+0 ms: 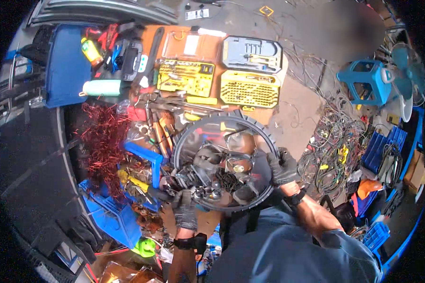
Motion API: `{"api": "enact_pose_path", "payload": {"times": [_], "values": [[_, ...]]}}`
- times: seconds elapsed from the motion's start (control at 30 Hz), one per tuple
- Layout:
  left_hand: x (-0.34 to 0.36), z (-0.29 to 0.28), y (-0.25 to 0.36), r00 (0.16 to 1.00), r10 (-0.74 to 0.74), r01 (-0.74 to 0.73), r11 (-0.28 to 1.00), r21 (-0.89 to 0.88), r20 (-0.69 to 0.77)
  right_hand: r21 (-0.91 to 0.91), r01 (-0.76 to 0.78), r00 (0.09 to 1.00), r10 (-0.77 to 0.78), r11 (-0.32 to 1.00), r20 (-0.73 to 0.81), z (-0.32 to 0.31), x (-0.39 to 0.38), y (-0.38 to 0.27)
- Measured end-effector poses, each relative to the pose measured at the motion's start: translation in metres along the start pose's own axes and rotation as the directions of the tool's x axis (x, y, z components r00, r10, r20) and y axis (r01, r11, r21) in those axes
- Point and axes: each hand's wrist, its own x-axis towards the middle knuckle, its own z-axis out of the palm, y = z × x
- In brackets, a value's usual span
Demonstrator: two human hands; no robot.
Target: Disassembling and removing small components from a circular mechanical housing using a screwdriver and pliers.
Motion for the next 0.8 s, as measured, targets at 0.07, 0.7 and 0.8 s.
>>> {"api": "enact_pose_path", "payload": {"times": [0.07, 0.7, 0.8], "values": [[0.003, -0.007, -0.006, 0.997, 0.069, -0.070, 0.997, 0.035, 0.018, -0.046, 0.003, 1.000, -0.002, 0.999, 0.016, 0.004, -0.002, -0.002], [0.007, 0.080, 0.107, 0.868, 0.477, -0.490, 0.783, 0.383, 0.137, -0.131, -0.007, 1.000, 0.007, 0.991, 0.004, 0.011, 0.011, 0.025], [0.068, 0.132, 0.149, 0.665, 0.675, -0.725, 0.483, 0.491, 0.319, -0.084, -0.041, 0.999, 0.043, 0.996, 0.024, 0.010, 0.010, 0.024]]}}
